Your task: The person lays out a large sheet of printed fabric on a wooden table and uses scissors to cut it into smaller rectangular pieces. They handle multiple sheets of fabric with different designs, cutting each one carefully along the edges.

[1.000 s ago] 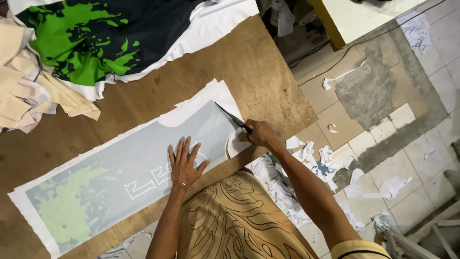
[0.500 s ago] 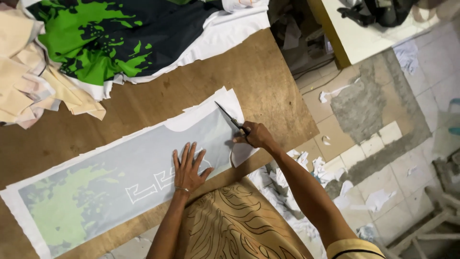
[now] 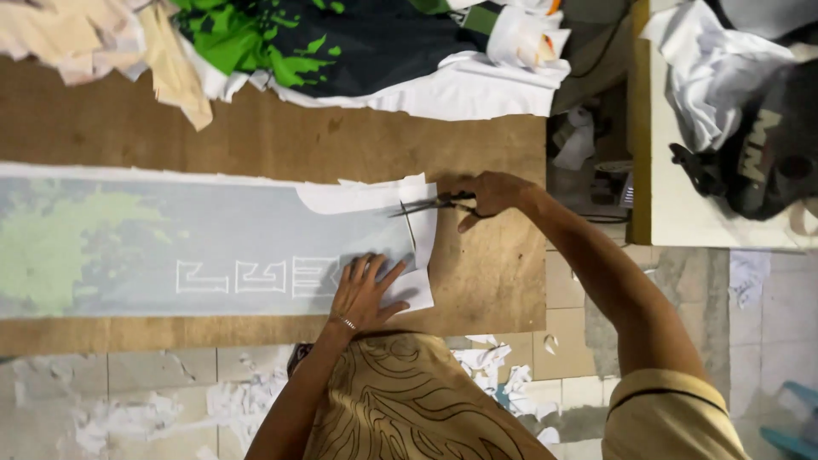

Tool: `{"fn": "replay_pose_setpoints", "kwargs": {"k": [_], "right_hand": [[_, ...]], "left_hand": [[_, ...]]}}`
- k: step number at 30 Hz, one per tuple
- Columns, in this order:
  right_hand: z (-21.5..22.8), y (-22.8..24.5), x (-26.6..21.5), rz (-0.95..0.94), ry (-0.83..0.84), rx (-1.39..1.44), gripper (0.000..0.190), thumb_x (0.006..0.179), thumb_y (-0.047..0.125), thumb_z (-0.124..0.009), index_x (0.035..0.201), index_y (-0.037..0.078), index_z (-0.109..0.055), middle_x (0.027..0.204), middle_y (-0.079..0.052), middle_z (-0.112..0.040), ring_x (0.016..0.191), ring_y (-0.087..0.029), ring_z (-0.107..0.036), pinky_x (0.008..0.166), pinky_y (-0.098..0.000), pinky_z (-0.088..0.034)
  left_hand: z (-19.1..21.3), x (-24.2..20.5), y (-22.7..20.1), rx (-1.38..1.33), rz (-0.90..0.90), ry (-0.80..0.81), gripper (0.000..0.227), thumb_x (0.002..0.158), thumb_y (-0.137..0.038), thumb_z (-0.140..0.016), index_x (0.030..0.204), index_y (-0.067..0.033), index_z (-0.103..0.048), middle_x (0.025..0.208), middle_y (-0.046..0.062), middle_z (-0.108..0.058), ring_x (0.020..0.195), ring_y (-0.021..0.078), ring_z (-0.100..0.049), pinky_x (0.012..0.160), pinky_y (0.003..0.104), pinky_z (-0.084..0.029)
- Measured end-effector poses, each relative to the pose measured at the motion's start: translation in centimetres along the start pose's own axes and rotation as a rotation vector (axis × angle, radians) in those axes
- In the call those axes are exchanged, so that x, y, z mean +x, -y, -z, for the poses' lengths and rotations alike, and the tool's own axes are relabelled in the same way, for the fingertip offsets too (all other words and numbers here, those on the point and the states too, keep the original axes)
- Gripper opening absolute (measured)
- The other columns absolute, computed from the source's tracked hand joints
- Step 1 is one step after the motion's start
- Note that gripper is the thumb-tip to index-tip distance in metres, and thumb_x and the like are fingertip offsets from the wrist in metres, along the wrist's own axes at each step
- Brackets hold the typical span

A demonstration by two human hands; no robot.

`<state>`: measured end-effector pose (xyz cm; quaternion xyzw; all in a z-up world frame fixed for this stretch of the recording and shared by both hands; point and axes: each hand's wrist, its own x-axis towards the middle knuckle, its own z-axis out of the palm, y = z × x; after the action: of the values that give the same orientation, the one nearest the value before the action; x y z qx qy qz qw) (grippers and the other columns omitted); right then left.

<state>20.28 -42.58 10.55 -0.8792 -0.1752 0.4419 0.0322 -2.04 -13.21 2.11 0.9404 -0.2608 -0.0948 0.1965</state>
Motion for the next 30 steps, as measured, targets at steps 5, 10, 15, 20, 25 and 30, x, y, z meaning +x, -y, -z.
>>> {"fn": "replay_pose_setpoints", "kwargs": {"k": [5, 10, 15, 20, 25, 30], "right_hand": [[2.1, 2.1, 0.9, 0.098, 0.113, -0.007, 0.099, 0.059, 0.078, -0.084, 0.138, 0.023, -0.061, 0.120, -0.018, -0.071, 0.122, -0.038, -0.065, 0.104, -0.0474, -0.053], [3.1, 2.5, 1.5, 0.179, 0.142, 0.079, 0.107, 0.059, 0.078, -0.085, 0.144, 0.018, -0.058, 0.137, -0.017, -0.064, 0.131, -0.039, -0.058, 0.110, -0.0487, -0.048], [1.8, -0.2, 4.6, 0.146, 0.136, -0.117, 0.108, 0.057, 0.079, -0.086, 0.146, 0.026, -0.057, 0.136, -0.007, -0.066, 0.131, -0.029, -0.060, 0.114, -0.0455, -0.047], [2.7, 3.1, 3.1, 0.172, 0.176, -0.117, 0.087, 0.075, 0.066, -0.081, 0.146, 0.025, -0.054, 0.139, -0.013, -0.064, 0.133, -0.038, -0.057, 0.112, -0.0520, -0.046], [0.9, 3.7, 6.0, 0.232, 0.054, -0.187, 0.097, 0.057, 0.085, -0.079, 0.138, 0.036, -0.059, 0.121, -0.011, -0.072, 0.123, -0.035, -0.064, 0.109, -0.0472, -0.051], [1.0, 4.3, 4.6, 0.215, 0.066, -0.167, 0.080, 0.063, 0.076, -0.082, 0.128, 0.032, -0.065, 0.112, -0.012, -0.075, 0.115, -0.035, -0.068, 0.104, -0.0473, -0.054]], "left_hand": [[-1.1, 0.7, -2.0, 0.054, 0.140, 0.044, 0.085, 0.084, -0.079, -0.056, 0.153, -0.0324, -0.039, 0.142, 0.013, -0.040, 0.140, 0.0406, -0.035, 0.101, 0.055, -0.035], [-1.5, 0.7, -2.3, 0.057, 0.167, -0.011, 0.077, 0.086, -0.079, -0.052, 0.147, -0.0334, -0.046, 0.142, 0.011, -0.042, 0.139, 0.0391, -0.037, 0.103, 0.056, -0.034], [-2.4, 0.7, -2.5, 0.072, 0.177, -0.110, 0.075, 0.086, -0.079, -0.053, 0.145, -0.0340, -0.049, 0.138, 0.011, -0.044, 0.137, 0.0387, -0.039, 0.102, 0.057, -0.036], [-2.9, 0.4, -3.1, 0.103, 0.205, -0.173, 0.072, 0.087, -0.080, -0.052, 0.142, -0.0340, -0.053, 0.138, 0.009, -0.044, 0.136, 0.0381, -0.039, 0.101, 0.056, -0.036], [-3.5, 0.3, -3.4, 0.117, 0.210, -0.196, 0.075, 0.087, -0.080, -0.051, 0.145, -0.0323, -0.051, 0.139, 0.011, -0.043, 0.137, 0.0382, -0.040, 0.102, 0.057, -0.037], [-3.4, 0.2, -3.6, 0.102, 0.243, -0.161, 0.075, 0.088, -0.081, -0.050, 0.145, -0.0325, -0.052, 0.142, 0.010, -0.042, 0.139, 0.0376, -0.037, 0.104, 0.058, -0.035]]}}
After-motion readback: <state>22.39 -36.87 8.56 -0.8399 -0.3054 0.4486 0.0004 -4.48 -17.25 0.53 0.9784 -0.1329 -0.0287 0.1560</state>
